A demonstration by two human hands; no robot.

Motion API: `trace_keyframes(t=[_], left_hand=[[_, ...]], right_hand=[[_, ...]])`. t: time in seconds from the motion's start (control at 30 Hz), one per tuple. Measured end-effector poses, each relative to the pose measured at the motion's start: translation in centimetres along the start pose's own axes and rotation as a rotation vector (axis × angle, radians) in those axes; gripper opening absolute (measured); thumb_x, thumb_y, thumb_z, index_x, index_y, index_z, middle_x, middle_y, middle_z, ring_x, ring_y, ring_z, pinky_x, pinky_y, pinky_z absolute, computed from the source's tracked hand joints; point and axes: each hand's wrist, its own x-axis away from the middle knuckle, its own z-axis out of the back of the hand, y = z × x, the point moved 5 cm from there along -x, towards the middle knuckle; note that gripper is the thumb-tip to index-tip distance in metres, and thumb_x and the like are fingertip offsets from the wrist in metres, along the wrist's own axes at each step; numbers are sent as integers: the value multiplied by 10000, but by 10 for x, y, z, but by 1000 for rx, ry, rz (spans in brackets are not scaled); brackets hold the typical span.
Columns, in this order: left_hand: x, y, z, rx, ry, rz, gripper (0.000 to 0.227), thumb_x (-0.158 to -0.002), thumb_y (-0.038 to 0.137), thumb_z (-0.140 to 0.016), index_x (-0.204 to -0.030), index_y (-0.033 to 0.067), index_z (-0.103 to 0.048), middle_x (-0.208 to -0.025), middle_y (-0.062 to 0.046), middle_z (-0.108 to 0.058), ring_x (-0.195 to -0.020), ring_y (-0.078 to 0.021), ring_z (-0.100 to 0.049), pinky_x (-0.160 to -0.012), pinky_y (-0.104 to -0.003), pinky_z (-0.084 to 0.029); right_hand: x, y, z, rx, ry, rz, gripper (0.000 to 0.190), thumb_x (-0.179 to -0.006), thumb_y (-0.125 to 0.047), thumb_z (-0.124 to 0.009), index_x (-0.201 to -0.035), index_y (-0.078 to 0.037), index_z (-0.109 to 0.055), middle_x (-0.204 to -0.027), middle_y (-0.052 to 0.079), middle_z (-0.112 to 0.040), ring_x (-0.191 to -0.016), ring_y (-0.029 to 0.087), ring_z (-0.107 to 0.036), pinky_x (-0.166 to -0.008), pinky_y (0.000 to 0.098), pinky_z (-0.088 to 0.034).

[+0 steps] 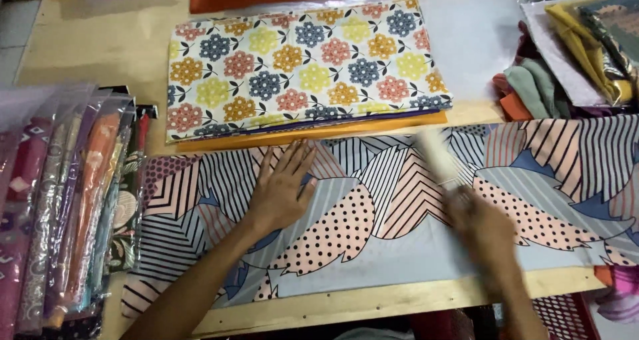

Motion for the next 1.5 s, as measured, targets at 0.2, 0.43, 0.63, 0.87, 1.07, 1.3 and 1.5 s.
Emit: trace_keyframes(t=[0.2,0.43,0.63,0.87,1.07,1.3,1.5], left_hand=[[0,0,-3,-2,26,-15,588,-1068,406,-352,-1599,154,-364,-1700,-111,-264,-1576,-284,-192,-1236,-604,-21],[43,-12,22,16,95,-8,566,-1072,411,-387,-1571,149,-435,-1672,-122,-325,-1572,-313,-194,-1239,-584,-83],[103,-94,48,-49,118,200,612,-1019,335,-487,-1575,88,-419,-1621,-259,-366,-1537,-400,-279,-1229,-626,-101],[129,-123,65,111,174,545,706,-1063,418,-338,-1640,25,-230,-1713,-240,-107,-1591,-370,-32,-1258,-574,-65],[173,-84,53,116,103,509,695,-1087,424,-278,-1623,-12,-206,-1711,-252,-75,-1589,-370,-7,-1256,-525,12],[254,-84,33,-10,161,496,873,-919,390,-510,-1653,105,-134,-1723,-145,-124,-1582,-290,-95,-1238,-508,-72],[277,-94,45,89,-53,750,703,-1026,492,-221,-1664,223,-96,-1670,-120,-253,-1563,-326,-167,-1227,-544,-116]], right_hand=[[-64,130,-8,48,318,-111,468,-1109,-536,-529,-1331,-153,-680,-920,235,-790,-907,513,-749,-790,607,-555],[37,-34,-16,-84,78,-56,387,-1029,-496,-446,-1260,-214,-575,-825,293,-755,-896,513,-744,-831,606,-560],[49,-77,-43,-24,64,58,284,-1015,-476,-451,-1129,-226,-524,-774,234,-727,-844,512,-734,-785,594,-566],[63,-162,-67,12,-78,186,321,-971,-393,-529,-1193,-168,-581,-867,235,-761,-894,493,-745,-799,595,-574],[98,-293,-121,-87,-198,468,315,-968,-282,-522,-1164,-61,-633,-872,240,-757,-870,476,-748,-739,619,-581],[186,-400,-113,-14,-368,823,862,-620,-37,-912,-1270,-61,-346,-975,153,-743,-890,410,-726,-726,502,-568],[167,-395,-127,-481,-471,747,325,-1037,-233,-423,-1282,-27,-369,-827,236,-684,-639,436,-656,-468,549,-443]])
